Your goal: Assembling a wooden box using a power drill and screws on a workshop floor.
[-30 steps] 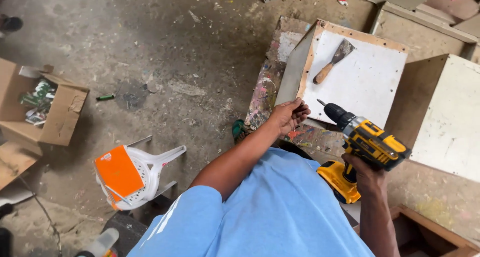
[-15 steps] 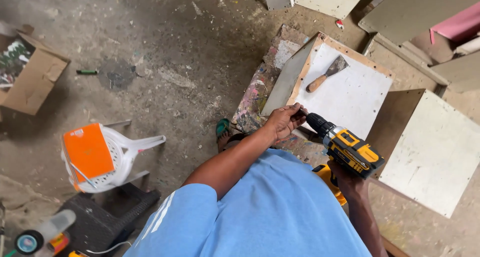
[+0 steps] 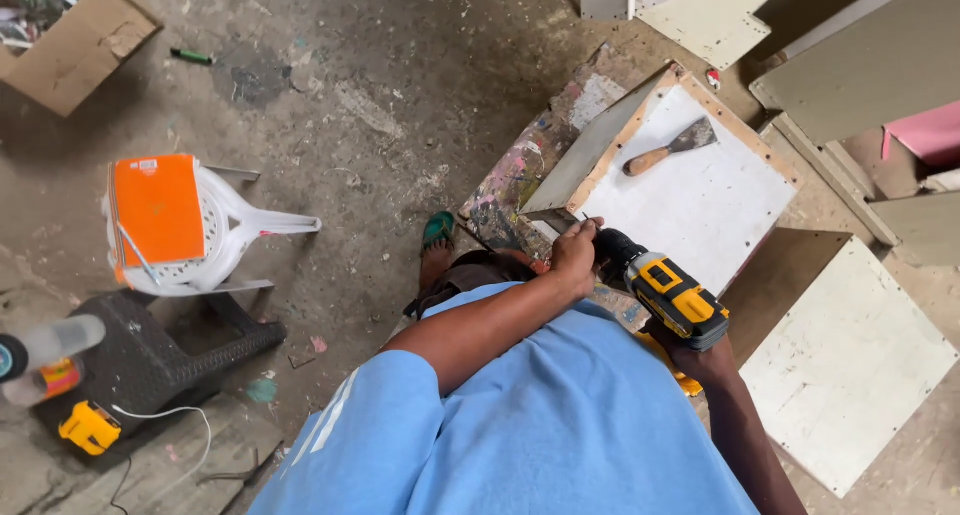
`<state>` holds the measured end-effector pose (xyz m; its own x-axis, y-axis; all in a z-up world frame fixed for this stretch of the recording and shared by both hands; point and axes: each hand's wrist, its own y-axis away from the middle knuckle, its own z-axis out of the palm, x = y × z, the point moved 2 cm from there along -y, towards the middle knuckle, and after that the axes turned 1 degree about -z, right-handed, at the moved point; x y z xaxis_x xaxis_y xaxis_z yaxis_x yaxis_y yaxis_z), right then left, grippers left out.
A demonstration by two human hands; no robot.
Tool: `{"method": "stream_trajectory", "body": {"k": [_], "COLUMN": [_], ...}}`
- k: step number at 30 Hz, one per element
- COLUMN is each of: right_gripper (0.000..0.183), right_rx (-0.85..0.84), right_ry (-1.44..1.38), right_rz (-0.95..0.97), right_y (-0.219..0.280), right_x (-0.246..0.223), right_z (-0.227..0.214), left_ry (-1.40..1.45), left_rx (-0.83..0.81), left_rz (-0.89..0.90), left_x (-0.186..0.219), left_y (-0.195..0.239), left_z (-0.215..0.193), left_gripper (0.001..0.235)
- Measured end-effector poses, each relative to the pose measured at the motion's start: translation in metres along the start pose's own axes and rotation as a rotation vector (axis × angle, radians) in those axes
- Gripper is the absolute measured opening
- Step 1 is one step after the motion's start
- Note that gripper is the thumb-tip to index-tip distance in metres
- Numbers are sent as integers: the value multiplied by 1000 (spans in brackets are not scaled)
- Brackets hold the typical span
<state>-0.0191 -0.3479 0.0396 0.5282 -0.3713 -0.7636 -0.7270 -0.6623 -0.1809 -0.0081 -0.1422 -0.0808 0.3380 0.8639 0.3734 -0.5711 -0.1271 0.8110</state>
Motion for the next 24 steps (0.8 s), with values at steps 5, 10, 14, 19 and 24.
{"method": "stream_trajectory", "body": {"k": [5, 10, 14, 19, 24], "right_gripper": [46, 45, 48, 47, 40], "right_rx": [-73, -107, -152, -252, -318], "right_ry": [-87, -95, -89, -7, -23], "right_rz": [119, 157, 207, 304, 430], "right_y": [-26, -46, -62, -89, -183], "right_x": [-16, -24, -37, -64, -187], "right_z": [-3, -6, -10, -16, -13], "left_ry": [85, 201, 257, 305, 78], "left_rx": [19, 1, -11, -35, -22], "left_rz": [-18, -11, -49, -64, -152], "left_x": [12, 24, 15, 8, 41], "left_y": [11, 16, 2, -20, 10], "left_z": [0, 1, -5, -9, -18], "left_gripper": [26, 25, 25, 26, 30]}}
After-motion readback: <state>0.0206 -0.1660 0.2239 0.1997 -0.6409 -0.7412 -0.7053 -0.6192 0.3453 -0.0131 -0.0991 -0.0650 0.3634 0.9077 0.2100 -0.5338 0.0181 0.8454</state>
